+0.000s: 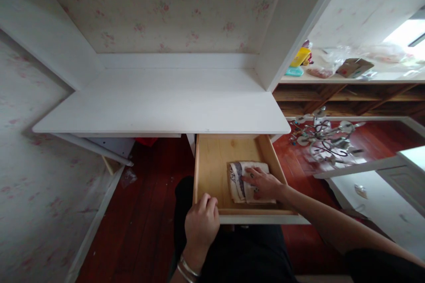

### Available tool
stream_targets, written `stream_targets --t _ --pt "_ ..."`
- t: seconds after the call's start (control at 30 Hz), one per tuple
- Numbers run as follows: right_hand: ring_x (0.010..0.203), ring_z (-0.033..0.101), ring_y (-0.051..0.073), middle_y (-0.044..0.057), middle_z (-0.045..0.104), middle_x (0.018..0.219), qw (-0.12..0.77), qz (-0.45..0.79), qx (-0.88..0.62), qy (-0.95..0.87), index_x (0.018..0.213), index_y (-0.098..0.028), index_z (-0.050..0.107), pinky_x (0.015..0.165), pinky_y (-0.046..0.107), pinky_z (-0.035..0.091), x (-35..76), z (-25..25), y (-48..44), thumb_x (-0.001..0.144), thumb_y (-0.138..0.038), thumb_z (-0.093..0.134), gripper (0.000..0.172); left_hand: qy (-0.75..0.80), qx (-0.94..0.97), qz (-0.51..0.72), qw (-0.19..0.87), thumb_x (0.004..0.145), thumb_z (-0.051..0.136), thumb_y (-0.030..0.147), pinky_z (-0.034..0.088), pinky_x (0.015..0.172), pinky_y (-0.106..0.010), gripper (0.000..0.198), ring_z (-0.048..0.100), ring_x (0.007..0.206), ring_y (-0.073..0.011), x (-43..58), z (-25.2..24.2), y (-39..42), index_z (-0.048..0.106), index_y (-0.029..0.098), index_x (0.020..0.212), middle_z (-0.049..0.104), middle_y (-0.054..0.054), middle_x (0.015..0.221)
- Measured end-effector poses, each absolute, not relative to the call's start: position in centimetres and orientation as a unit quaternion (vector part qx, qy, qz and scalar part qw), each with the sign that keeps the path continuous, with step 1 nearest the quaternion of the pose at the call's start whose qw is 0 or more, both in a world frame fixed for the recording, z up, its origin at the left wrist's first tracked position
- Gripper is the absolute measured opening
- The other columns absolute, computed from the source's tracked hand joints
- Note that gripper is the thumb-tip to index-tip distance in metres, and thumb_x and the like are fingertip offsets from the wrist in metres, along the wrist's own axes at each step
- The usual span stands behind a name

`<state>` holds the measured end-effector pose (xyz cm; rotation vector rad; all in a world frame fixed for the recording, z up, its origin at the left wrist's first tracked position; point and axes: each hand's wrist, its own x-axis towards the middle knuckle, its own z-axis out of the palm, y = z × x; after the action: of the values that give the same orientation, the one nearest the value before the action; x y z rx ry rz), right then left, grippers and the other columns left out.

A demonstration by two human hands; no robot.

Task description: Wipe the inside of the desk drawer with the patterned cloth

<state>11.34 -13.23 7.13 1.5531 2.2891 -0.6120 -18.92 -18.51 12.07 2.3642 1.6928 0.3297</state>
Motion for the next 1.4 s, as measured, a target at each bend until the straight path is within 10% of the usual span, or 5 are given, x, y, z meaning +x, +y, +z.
stream_targets --t 0.6,1.4 --pt "0.117 0.042 0.036 0.012 0.042 0.139 0.104 -0.158 0.512 0.838 0.133 -0.036 0.049 0.086 0.062 0.041 -2.3 8.8 -12.4 0.075 -0.048 0.067 0.061 0.573 0.803 0.12 0.115 0.09 0.049 0.019 0.036 0.061 -0.026 0.015 0.059 0.071 -0.0121 -19.0 11.7 -18.4 0.062 0.027 0.088 0.061 0.003 0.088" --pt "0.139 0.017 0.038 0.006 0.014 0.159 0.171 -0.149 0.613 0.757 0.148 -0.044 0.022 0.097 0.068 0.018 -0.9 6.3 -2.3 0.086 -0.038 0.043 0.066 0.578 0.8 0.124 0.104 0.09 0.05 0.018 0.037 0.061 -0.027 0.013 0.057 0.071 -0.0123 -19.0 11.3 -18.5 0.061 0.025 0.085 0.058 0.002 0.084"
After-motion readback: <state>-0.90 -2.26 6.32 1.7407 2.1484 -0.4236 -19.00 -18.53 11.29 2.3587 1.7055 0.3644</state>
